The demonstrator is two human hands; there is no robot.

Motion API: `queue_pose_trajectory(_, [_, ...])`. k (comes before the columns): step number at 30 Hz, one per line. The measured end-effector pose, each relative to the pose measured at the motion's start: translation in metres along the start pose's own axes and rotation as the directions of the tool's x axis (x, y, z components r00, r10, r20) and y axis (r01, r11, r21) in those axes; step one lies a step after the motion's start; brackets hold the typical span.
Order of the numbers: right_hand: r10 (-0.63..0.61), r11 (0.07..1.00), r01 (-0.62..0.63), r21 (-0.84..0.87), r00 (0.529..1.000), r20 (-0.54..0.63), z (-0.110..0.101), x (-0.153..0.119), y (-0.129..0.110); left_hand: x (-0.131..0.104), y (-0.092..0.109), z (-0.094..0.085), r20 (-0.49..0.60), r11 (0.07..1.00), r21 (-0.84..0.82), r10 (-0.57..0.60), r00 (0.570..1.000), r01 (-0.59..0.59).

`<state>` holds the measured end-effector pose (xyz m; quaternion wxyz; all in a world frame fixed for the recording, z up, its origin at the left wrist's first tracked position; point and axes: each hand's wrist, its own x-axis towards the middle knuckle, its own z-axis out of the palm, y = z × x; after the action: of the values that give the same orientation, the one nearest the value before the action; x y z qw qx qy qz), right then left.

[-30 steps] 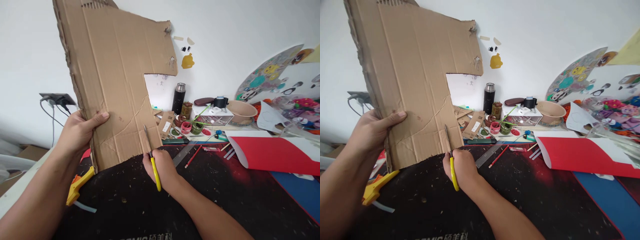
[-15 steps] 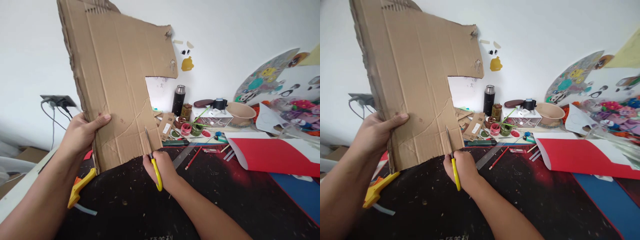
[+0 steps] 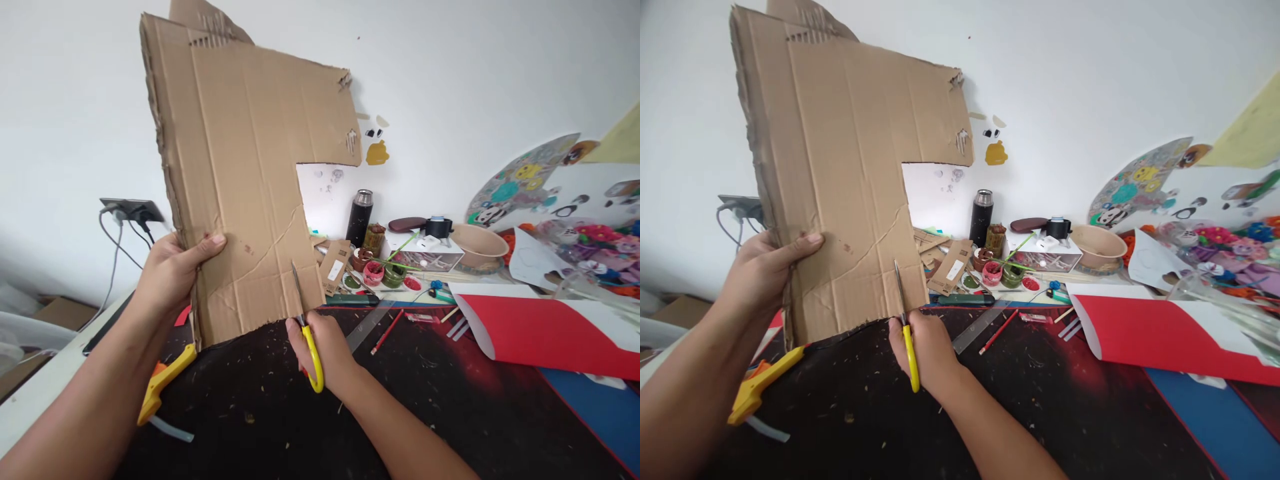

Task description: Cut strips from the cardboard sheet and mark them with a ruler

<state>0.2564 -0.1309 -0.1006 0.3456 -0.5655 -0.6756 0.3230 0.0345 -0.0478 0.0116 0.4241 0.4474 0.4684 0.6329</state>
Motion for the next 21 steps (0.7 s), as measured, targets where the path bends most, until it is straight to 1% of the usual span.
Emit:
queue_pose_trajectory(3, [-0.001, 0.999, -0.001, 0.040, 1.000, 0.028, -0.001, 0.001, -0.001, -0.003, 0.002, 0.003, -0.027, 1.000, -0.009, 0.020, 0.999, -0.020])
queue_pose_trajectory(6, [-0.020, 0.999, 0.019, 0.045, 0.999, 0.033, -0.002, 0.001, -0.002, 0.001, 0.004, 0.005, -0.055, 0.999, -0.010, 0.033, 0.998, -0.033])
queue_pose_trajectory(8, [-0.065, 0.998, 0.065, 0.004, 0.997, 0.030, -0.001, -0.001, -0.001, 0.009, 0.008, 0.001, -0.127, 0.996, -0.021, 0.081, 0.989, -0.085])
queue_pose_trajectory(9, [-0.101, 0.994, 0.102, -0.026, 0.994, 0.041, 0.000, -0.002, -0.001, 0.013, 0.011, -0.002, -0.190, 0.990, -0.030, 0.132, 0.973, -0.141])
queue_pose_trajectory(10, [-0.138, 0.989, 0.141, -0.052, 0.989, 0.060, 0.001, -0.003, -0.001, 0.017, 0.014, -0.006, -0.261, 0.974, -0.040, 0.207, 0.943, -0.225])
queue_pose_trajectory(11, [-0.169, 0.982, 0.175, -0.064, 0.982, 0.082, 0.003, -0.005, 0.000, 0.020, 0.018, -0.011, -0.318, 0.948, -0.033, 0.290, 0.903, -0.316])
queue_pose_trajectory(12, [-0.192, 0.978, 0.198, -0.060, 0.977, 0.098, 0.005, -0.006, 0.000, 0.022, 0.022, -0.016, -0.341, 0.927, 0.011, 0.356, 0.870, -0.375])
queue_pose_trajectory(13, [-0.204, 0.977, 0.208, -0.039, 0.974, 0.099, 0.006, -0.007, 0.000, 0.022, 0.026, -0.021, -0.297, 0.927, 0.084, 0.374, 0.879, -0.366])
queue_pose_trajectory(14, [-0.202, 0.979, 0.203, -0.002, 0.976, 0.086, 0.008, -0.007, 0.001, 0.021, 0.029, -0.024, -0.281, 0.928, 0.119, 0.371, 0.885, -0.352])
queue_pose_trajectory(15, [-0.186, 0.982, 0.183, 0.048, 0.980, 0.064, 0.008, -0.007, 0.002, 0.020, 0.031, -0.027, -0.267, 0.935, 0.134, 0.352, 0.897, -0.327])
queue_pose_trajectory(17, [-0.122, 0.975, 0.113, 0.191, 0.992, 0.034, 0.007, -0.005, 0.004, 0.016, 0.031, -0.028, -0.245, 0.949, 0.112, 0.315, 0.917, -0.296])
queue_pose_trajectory(19, [-0.038, 0.921, 0.018, 0.389, 0.998, 0.044, 0.003, -0.001, 0.006, 0.015, 0.028, -0.027, -0.219, 0.963, 0.062, 0.269, 0.938, -0.262])
queue_pose_trajectory(21, [0.015, 0.814, -0.037, 0.579, 0.999, 0.043, -0.004, 0.003, 0.006, 0.016, 0.022, -0.025, -0.124, 0.991, 0.018, 0.132, 0.984, -0.130])
